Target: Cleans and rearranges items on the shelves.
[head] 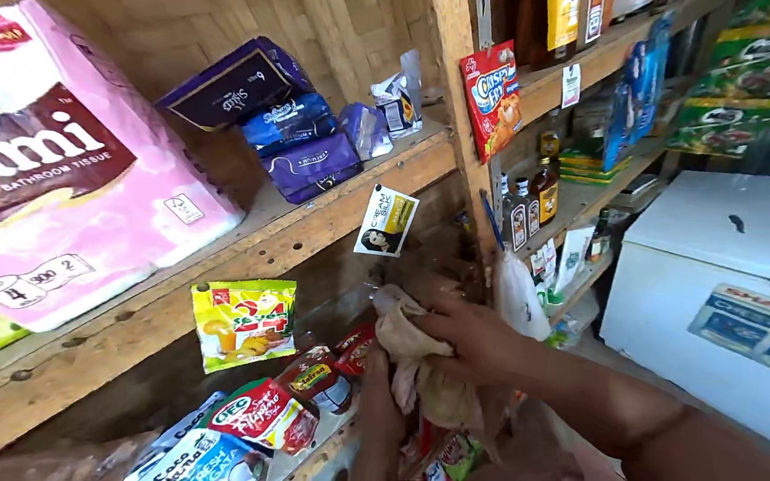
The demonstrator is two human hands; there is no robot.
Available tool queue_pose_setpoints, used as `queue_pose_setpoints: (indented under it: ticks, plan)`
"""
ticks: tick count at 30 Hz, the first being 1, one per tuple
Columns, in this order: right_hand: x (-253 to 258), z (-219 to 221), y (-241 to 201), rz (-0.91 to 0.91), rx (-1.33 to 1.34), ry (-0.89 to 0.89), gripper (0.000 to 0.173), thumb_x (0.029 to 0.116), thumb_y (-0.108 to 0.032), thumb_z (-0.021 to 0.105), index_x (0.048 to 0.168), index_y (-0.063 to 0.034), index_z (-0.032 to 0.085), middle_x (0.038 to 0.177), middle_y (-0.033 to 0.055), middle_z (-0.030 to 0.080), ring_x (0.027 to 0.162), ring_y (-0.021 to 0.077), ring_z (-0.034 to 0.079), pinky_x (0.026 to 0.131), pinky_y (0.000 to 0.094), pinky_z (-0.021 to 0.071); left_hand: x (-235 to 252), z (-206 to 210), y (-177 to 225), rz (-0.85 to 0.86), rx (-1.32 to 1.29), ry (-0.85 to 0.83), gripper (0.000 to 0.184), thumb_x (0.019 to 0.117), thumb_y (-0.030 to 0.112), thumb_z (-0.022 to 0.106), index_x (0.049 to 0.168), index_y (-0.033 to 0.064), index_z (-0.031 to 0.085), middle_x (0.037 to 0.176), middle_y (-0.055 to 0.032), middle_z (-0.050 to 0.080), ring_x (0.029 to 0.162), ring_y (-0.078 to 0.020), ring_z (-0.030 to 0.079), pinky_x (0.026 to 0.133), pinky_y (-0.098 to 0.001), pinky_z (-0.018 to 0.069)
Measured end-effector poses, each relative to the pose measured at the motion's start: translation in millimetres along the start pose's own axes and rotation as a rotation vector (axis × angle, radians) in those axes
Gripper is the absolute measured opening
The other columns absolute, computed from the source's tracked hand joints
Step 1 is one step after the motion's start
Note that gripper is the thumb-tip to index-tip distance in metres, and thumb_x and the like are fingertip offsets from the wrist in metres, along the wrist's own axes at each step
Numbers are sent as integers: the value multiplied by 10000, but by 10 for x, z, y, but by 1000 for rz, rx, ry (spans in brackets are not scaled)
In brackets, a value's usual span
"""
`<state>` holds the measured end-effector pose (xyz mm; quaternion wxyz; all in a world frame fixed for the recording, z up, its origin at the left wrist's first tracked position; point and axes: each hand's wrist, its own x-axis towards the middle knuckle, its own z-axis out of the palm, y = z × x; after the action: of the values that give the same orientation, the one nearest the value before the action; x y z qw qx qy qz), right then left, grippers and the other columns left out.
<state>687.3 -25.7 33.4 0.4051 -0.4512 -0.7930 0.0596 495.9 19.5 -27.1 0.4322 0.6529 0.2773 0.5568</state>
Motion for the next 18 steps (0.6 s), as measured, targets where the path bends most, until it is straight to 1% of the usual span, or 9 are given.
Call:
queue_pose_setpoints:
  ticks: [1, 2, 4, 7, 11, 13, 15, 16, 18]
  plan:
    - [-25, 93, -37, -31, 6, 40, 417, 867, -165, 753, 1273, -93, 692, 1239, 190, 651, 1032, 333, 684, 786, 531, 593, -114, -28, -14, 35, -4, -25, 780, 1050, 597, 365, 1380, -106, 448, 1258, 4, 646, 1142, 40, 601, 1011, -218, 509]
    - [-48, 188, -61, -52, 14, 78, 405, 858, -161, 761, 1253, -90, 700, 1219, 181, 658, 1027, 320, 685, 787, 516, 596, -216, -50, -19, 64, -7, -50, 809, 1031, 602, 408, 1379, -128, 423, 1252, 18, 638, 1144, 65, 585, 1014, -201, 498]
    - [-99, 361, -87, -54, 25, 107, 397, 852, -153, 763, 1238, -83, 704, 1199, 180, 659, 1042, 316, 672, 824, 506, 590, -384, -33, -21, 34, -66, -67, 617, 1035, 446, 529, 1369, -59, 412, 1187, 101, 658, 1074, 93, 611, 959, -175, 524]
    - [-162, 515, -162, -6, 56, 45, 418, 844, -123, 757, 1251, -48, 695, 1189, 210, 645, 1061, 339, 653, 864, 505, 575, -545, 12, -70, -16, -121, -10, 447, 1021, 97, 475, 1381, -120, 322, 1186, 16, 625, 1066, 54, 623, 958, -194, 536]
    - [-245, 685, -175, -127, 215, 41, 522, 832, -126, 761, 1330, -32, 639, 1223, 242, 615, 1105, 341, 622, 931, 479, 551, -605, -38, -83, -30, -125, 170, 418, 985, 13, 462, 1378, -79, 353, 1163, 30, 627, 1045, 50, 630, 934, -191, 548]
    - [-277, 743, -189, -214, 230, 77, 583, 855, -262, 785, 1385, -104, 601, 1318, 237, 583, 1215, 358, 573, 1010, 506, 506, -586, -67, -40, -8, -152, 248, 421, 968, -3, 485, 1363, -70, 354, 1120, 56, 639, 999, 67, 636, 892, -168, 554]
    - [-310, 761, -203, -259, 188, 77, 635, 807, -398, 829, 1375, -200, 626, 1475, 237, 510, 1391, 423, 462, 1102, 613, 417, -583, -54, 43, -35, -158, 326, 469, 935, -43, 486, 1368, -89, 313, 1077, 56, 632, 933, 93, 635, 828, -140, 556]
    - [-319, 750, -190, -276, 176, 54, 648, 788, -403, 851, 1373, -236, 626, 1538, 245, 451, 1453, 458, 388, 1126, 664, 378, -591, -39, 70, -56, -148, 342, 507, 924, -53, 481, 1388, -117, 286, 1093, 35, 612, 950, 98, 622, 843, -135, 545]
    - [-344, 685, -136, -278, 201, 13, 606, 788, -263, 878, 1350, -250, 654, 1572, 255, 403, 1453, 422, 408, 1144, 557, 428, -607, 21, 81, -95, -157, 330, 428, 936, -54, 449, 1350, -81, 343, 1064, 64, 627, 930, 93, 630, 834, -144, 554]
